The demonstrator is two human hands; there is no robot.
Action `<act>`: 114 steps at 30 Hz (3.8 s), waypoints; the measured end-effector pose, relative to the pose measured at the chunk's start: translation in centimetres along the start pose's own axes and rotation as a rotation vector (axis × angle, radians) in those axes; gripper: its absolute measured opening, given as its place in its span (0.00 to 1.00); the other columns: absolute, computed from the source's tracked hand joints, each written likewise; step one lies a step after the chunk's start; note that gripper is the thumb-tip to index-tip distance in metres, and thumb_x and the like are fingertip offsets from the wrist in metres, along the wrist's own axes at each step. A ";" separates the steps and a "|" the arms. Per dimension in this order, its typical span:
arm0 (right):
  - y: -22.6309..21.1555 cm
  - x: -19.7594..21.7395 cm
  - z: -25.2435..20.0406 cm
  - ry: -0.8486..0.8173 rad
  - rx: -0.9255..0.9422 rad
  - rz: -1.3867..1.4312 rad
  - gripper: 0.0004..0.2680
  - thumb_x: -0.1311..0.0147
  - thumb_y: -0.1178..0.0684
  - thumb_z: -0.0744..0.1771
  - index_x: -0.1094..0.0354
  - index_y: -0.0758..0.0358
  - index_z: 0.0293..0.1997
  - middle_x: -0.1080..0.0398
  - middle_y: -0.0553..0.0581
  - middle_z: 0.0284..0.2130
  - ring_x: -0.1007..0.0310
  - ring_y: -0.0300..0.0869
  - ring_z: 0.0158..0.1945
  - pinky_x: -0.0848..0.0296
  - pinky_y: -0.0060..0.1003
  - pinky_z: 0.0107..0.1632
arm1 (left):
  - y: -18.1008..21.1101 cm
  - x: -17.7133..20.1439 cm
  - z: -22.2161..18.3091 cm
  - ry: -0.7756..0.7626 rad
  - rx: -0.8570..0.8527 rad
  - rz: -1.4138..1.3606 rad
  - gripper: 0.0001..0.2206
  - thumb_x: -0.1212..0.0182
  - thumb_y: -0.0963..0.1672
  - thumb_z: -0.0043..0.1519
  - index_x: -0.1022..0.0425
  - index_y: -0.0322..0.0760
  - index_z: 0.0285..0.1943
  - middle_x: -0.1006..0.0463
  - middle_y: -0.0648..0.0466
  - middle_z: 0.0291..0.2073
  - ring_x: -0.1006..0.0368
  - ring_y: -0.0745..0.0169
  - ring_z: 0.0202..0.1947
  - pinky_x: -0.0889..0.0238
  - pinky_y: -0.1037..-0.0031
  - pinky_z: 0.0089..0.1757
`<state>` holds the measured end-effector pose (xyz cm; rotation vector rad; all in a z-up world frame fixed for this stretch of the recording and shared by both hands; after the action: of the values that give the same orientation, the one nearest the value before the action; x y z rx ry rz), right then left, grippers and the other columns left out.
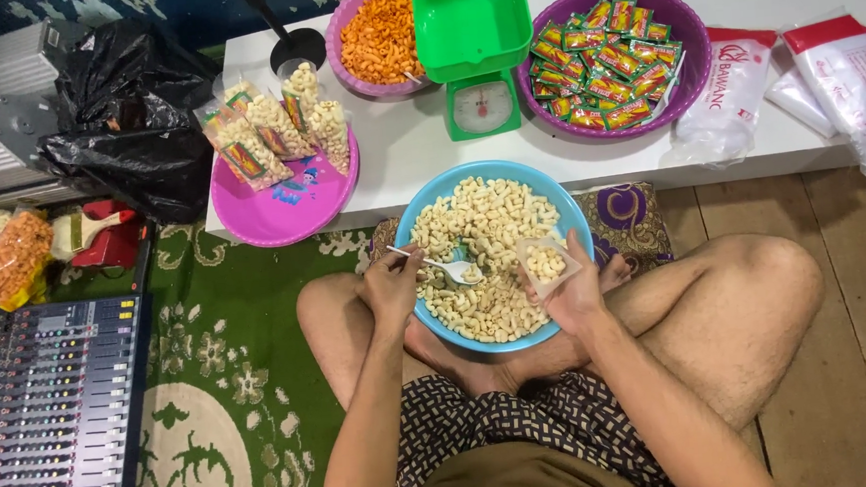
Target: A person sitting on the floor is manually filling small plastic bags with popcorn snacks using a spoon and their hands from a large bowl.
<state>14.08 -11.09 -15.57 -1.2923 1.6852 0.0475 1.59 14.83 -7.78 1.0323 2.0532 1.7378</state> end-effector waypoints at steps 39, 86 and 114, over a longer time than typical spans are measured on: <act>0.2 -0.7 -0.1 -0.063 0.079 -0.021 0.29 0.61 0.27 0.69 0.32 0.71 0.54 0.25 0.68 0.31 0.24 0.55 0.22 0.25 0.47 0.20 | 16.0 -8.7 -10.6 -0.391 -0.882 0.035 0.07 0.27 0.38 0.58 0.14 0.40 0.44 0.15 0.53 0.34 0.18 0.59 0.32 0.24 0.76 0.32; 0.7 -0.1 0.2 -0.036 -0.017 0.019 0.34 0.69 0.20 0.67 0.35 0.68 0.59 0.25 0.78 0.38 0.23 0.63 0.31 0.24 0.47 0.25 | 18.2 0.3 -7.1 -0.037 -0.917 0.056 0.08 0.30 0.38 0.62 0.16 0.36 0.49 0.16 0.52 0.33 0.19 0.59 0.33 0.25 0.72 0.34; 0.9 0.2 0.1 -0.016 -0.061 0.016 0.35 0.69 0.19 0.66 0.34 0.66 0.59 0.25 0.76 0.39 0.23 0.62 0.31 0.25 0.48 0.26 | 4.4 -1.2 -0.6 -0.037 -0.600 0.189 0.05 0.33 0.42 0.66 0.15 0.40 0.48 0.15 0.51 0.36 0.18 0.53 0.36 0.20 0.60 0.36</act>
<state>13.54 -10.80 -16.23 -1.3208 1.6921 0.1187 3.57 13.75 -3.77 1.0598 1.2959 2.2047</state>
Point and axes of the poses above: each hand's wrist, its own z-axis towards the middle knuckle, its own x-axis out of the back of the hand, y = z × x, the point moved 8 cm from there along z, towards the middle knuckle
